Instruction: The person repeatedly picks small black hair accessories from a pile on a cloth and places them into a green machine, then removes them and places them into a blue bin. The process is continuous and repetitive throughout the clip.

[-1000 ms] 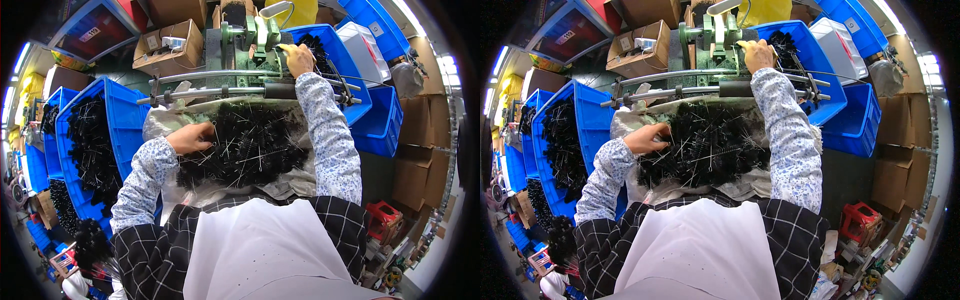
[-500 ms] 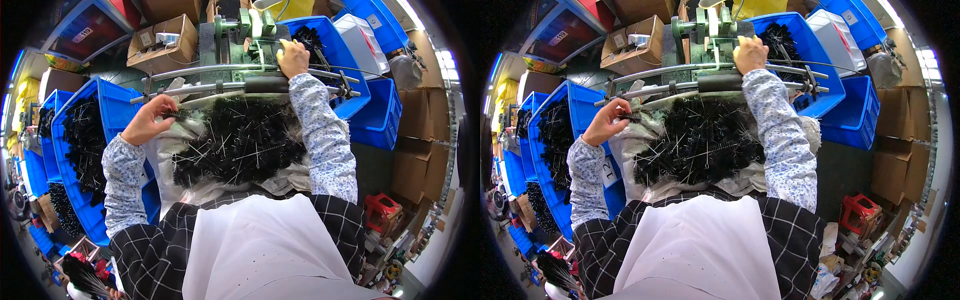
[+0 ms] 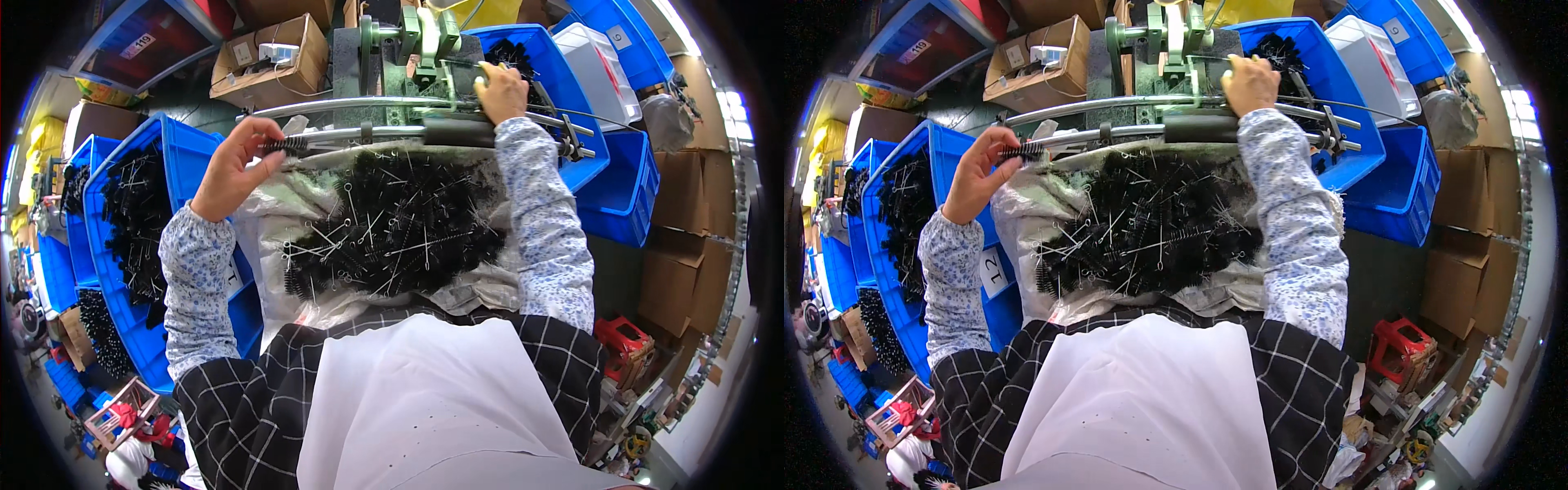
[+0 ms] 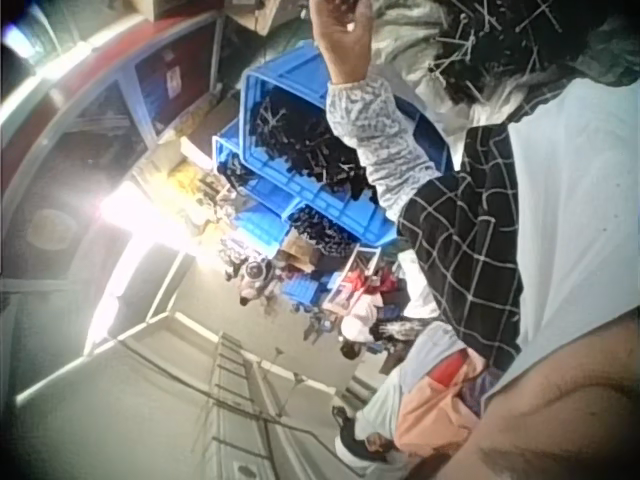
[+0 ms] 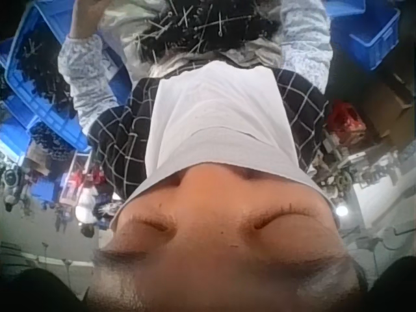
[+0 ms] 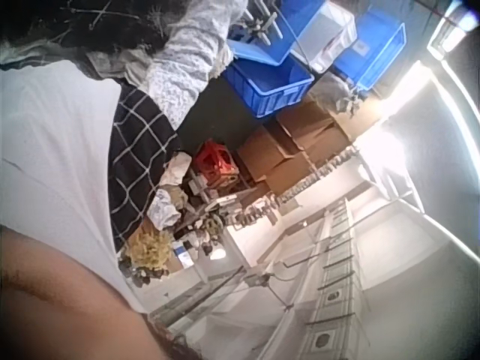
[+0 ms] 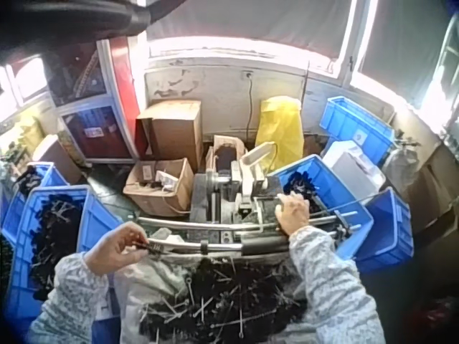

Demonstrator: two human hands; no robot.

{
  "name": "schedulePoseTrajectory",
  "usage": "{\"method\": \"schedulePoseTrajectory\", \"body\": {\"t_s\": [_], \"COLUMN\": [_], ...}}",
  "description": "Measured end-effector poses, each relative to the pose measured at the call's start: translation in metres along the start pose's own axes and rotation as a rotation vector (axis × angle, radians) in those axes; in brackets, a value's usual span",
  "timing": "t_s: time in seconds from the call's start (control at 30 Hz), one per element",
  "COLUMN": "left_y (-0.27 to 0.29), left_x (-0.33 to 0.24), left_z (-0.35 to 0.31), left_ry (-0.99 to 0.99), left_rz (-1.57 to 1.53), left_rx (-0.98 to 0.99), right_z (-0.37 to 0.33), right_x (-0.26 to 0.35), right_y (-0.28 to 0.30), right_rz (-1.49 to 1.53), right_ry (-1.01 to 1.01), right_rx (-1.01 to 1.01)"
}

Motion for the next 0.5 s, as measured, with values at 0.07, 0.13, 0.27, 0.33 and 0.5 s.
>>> {"method": "schedulePoseTrajectory", "body": {"t_s": [0.07,0.13,0.27,0.33,0.5], "left_y": [-0.004,-0.013,-0.034,-0.041,-0.069], "left_x": [0.000,-0.003,-0.014,-0.016,-0.016], "left_z": [0.004,0.018,0.042,0.047,0.076], "left_ry": [-0.002,-0.002,-0.019,-0.020,-0.098], "left_rz": [-0.012,-0.034,0.007,0.038,0.167], "left_rx": [0.012,0.068,0.159,0.155,0.081], "right_z": [0.010,0.019,0.027,0.025,-0.008], "right_x": [-0.019,-0.037,-0.040,-0.053,-0.038], "right_y": [0.004,0.007,0.016,0.033,0.078], "right_rz": [0.029,0.016,-0.095,-0.169,-0.015], "right_ry": [-0.067,-0.099,-0.014,-0.044,0.066], "right_rx": [0.114,0.126,0.207,0.120,-0.164]}}
Point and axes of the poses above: each hand's wrist, its own z-axis towards the middle knuckle, its own y-axis out of the back of the hand, x = y × z, the point moved 6 cm from there along z, towards the middle knuckle, and after that the axes turned 12 degrees about x, right-handed, at the moved point
